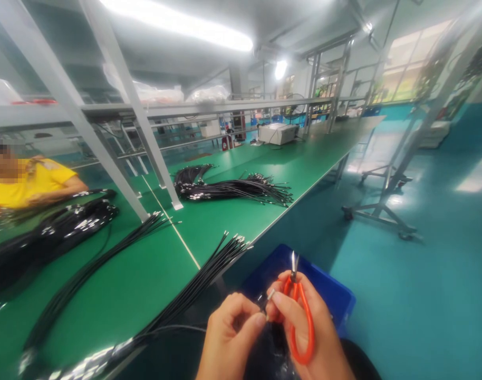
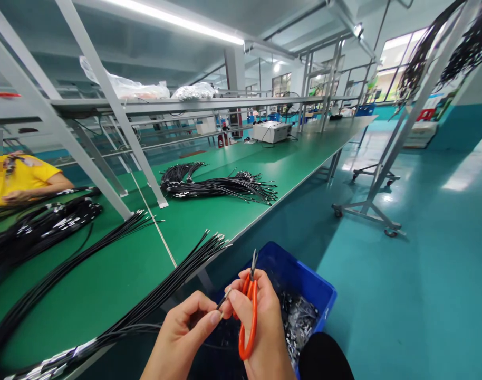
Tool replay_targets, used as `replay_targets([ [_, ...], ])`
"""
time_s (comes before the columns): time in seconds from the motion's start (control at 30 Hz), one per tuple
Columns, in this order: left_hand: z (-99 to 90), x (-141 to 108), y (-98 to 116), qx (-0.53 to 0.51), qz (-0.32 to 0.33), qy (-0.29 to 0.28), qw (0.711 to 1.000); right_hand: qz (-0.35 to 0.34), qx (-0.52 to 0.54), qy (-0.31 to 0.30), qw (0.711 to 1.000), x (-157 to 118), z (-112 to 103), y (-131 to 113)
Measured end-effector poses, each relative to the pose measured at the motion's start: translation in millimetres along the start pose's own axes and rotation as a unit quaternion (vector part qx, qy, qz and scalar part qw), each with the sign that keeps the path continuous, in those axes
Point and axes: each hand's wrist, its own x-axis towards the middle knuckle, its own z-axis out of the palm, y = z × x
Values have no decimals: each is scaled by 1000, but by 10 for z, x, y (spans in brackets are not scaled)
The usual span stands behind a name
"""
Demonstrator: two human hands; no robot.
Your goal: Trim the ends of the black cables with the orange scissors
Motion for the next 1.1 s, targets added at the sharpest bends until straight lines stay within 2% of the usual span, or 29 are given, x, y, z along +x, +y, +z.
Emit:
replay_targets([
  [0.1,-3,-5,14,-40,-2,-46,998,65,36,-8,997,10,-32,37],
  [0.17,25,-20,53,-85,5,-52,995,103,61,-3,993,-5,-22,54],
  [0.23,68,-36,108,-95,24,-24,995,115,68,12,991,-37,23,60],
  [0.33,114,-34,191,-25,51,47,997,79,60,30,995,-78,120,58],
  [0.4,107,-4,230,-9,41,65,997,56,60,16,997,-78,164,67],
  [0.57,-17,92,269,-165,-12,-44,985,77,84,-36,993,-6,125,126],
  [0.63,-48,94,276,-214,-29,-47,975,96,95,-47,990,16,92,140],
  [0.77,-22,63,282,-275,-51,-11,960,127,103,-53,985,22,85,125],
  [0.97,8,109,204,-255,-15,-39,966,132,121,-59,982,42,139,76],
  [1.03,-42,114,174,-208,1,-7,978,131,111,-52,984,48,153,55],
  [1.1,-103,93,169,-91,63,56,992,127,107,-40,985,54,163,40],
])
